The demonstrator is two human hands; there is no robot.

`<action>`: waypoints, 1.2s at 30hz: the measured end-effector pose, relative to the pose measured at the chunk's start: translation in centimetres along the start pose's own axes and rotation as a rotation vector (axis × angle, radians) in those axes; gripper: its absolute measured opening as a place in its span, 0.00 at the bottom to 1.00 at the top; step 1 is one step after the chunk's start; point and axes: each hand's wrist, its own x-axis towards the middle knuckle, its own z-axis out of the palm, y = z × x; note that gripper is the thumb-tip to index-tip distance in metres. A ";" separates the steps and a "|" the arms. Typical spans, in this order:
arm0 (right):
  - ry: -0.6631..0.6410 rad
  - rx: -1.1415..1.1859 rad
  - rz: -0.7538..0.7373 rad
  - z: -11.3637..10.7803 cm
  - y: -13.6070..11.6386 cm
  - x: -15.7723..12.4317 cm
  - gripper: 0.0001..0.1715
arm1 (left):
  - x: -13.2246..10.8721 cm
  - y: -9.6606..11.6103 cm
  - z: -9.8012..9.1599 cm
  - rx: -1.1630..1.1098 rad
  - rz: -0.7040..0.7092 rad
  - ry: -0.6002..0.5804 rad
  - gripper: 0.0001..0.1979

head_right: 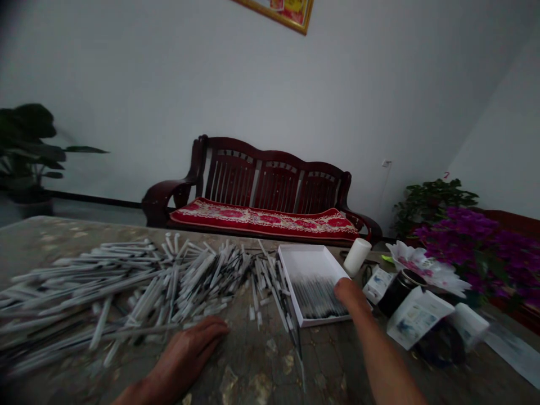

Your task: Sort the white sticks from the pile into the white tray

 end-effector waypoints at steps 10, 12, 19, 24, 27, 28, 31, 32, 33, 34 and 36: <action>-0.015 0.036 -0.214 -3.7 -7.3 -4.5 0.18 | 0.4 0.3 -0.9 0.095 -0.143 -0.022 0.15; -0.035 0.083 -0.327 -3.5 -10.6 -6.5 0.16 | 0.5 0.5 -1.0 0.116 -0.156 -0.037 0.14; -0.100 0.109 -0.509 -1.3 -19.6 -11.7 0.13 | 0.7 0.9 -1.7 0.193 -0.183 -0.106 0.13; -0.154 0.016 -0.420 -0.3 -21.9 -11.5 0.19 | 0.7 0.7 -1.6 0.226 -0.185 -0.117 0.13; -0.208 -0.031 -0.382 -0.1 -22.5 -11.0 0.20 | 0.8 0.6 -1.5 0.248 -0.183 -0.121 0.13; -0.231 -0.041 -0.375 -0.1 -22.7 -10.8 0.20 | 0.8 0.7 -1.5 0.252 -0.184 -0.122 0.13; -0.288 -0.047 -0.364 0.0 -22.8 -10.6 0.20 | 0.9 0.8 -1.6 0.259 -0.186 -0.132 0.13; -0.299 -0.041 -0.363 0.1 -22.8 -10.6 0.19 | 0.9 1.0 -1.7 0.260 -0.188 -0.135 0.13; -0.306 -0.033 -0.362 0.1 -22.8 -10.6 0.19 | 0.9 1.1 -1.7 0.261 -0.189 -0.135 0.13; -0.309 -0.021 -0.359 0.2 -22.7 -10.7 0.18 | 1.0 1.2 -1.8 0.261 -0.192 -0.136 0.13; -0.310 0.014 -0.349 0.3 -22.5 -10.9 0.17 | 1.0 1.3 -1.8 0.260 -0.197 -0.136 0.13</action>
